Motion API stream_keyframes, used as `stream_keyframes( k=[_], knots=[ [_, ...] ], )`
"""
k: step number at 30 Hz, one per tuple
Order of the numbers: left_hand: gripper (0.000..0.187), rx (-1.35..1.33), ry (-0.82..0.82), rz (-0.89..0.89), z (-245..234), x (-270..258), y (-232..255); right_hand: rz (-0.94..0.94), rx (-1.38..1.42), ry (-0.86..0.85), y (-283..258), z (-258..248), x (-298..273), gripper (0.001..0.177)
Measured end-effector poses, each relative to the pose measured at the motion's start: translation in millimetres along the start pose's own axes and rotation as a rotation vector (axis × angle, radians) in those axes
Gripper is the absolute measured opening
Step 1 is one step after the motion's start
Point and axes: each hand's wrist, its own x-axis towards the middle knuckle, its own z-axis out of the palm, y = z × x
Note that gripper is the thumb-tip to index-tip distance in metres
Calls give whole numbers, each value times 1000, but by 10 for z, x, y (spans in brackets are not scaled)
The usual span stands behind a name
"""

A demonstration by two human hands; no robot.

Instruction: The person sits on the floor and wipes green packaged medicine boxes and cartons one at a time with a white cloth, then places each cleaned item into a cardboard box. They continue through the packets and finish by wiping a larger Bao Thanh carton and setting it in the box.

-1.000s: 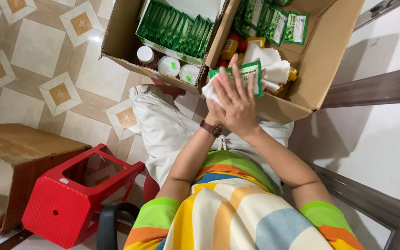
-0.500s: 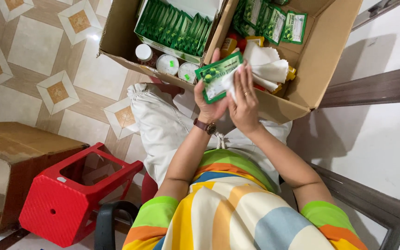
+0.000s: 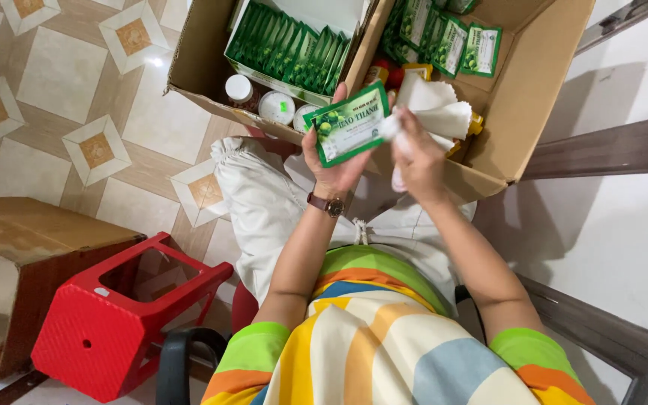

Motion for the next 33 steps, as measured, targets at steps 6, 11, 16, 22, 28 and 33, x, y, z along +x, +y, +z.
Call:
stream_keyframes(
  k=[6,11,16,22,28,33],
  knots=[
    [76,190,-55,-108,15,57,-80,1062,1467,194,86,-176,156,47],
    [60,480,134,-104,-302,-1,-69,1130,1576,103,-180,-463,249,50],
    [65,1103,184,81,-121,5,-106,840,1197,179,-255,-536,164,42],
    [74,27,-43,-246,-269,-31,-230,-134,3,-133,-636,-140,138,67],
    [97,-123,12,-262,-165,-69,-178,-115,-54,-268,-673,-150,254,62],
    [89,-34,129,-305,-176,-126,-308,213,-106,-48,-230,-223,386,49]
  ],
)
